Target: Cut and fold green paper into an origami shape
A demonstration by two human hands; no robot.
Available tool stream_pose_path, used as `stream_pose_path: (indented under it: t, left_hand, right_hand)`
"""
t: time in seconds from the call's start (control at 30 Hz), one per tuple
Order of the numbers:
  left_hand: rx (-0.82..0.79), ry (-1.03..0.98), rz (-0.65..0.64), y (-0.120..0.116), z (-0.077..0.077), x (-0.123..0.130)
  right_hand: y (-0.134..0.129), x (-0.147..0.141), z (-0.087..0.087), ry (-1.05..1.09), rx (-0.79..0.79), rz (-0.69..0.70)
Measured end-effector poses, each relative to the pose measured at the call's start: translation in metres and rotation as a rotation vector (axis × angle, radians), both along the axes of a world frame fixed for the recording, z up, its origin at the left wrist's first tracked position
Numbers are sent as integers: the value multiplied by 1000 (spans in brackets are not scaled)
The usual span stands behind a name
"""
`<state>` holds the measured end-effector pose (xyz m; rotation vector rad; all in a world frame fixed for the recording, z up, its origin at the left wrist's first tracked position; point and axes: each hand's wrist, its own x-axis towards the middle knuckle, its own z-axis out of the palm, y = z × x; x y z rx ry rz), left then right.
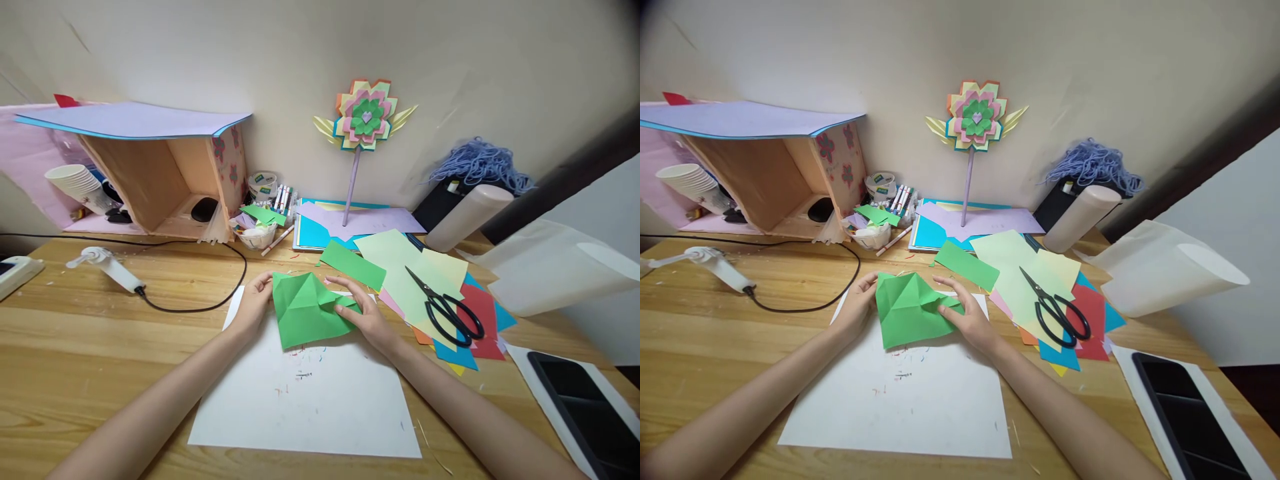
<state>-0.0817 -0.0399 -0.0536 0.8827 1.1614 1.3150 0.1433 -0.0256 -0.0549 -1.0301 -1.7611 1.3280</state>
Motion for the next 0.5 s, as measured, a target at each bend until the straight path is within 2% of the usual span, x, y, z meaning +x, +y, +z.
stream_pose_path:
  t: [0.1, 0.17, 0.33, 0.5]
  left_hand:
    - [-81, -180, -95, 2, 2, -7]
    - [-108, -225, -111, 3, 4, -10]
    - [-29, -54, -77, 7, 11, -11]
    - [44, -2, 3, 3, 17, -9]
  right_hand:
    - [-1, -1, 1, -42, 15, -10]
    - [-2, -2, 1, -73, 18, 2]
    - [-3, -2, 1, -76, 12, 50]
    - [-4, -5, -2, -14, -14, 17]
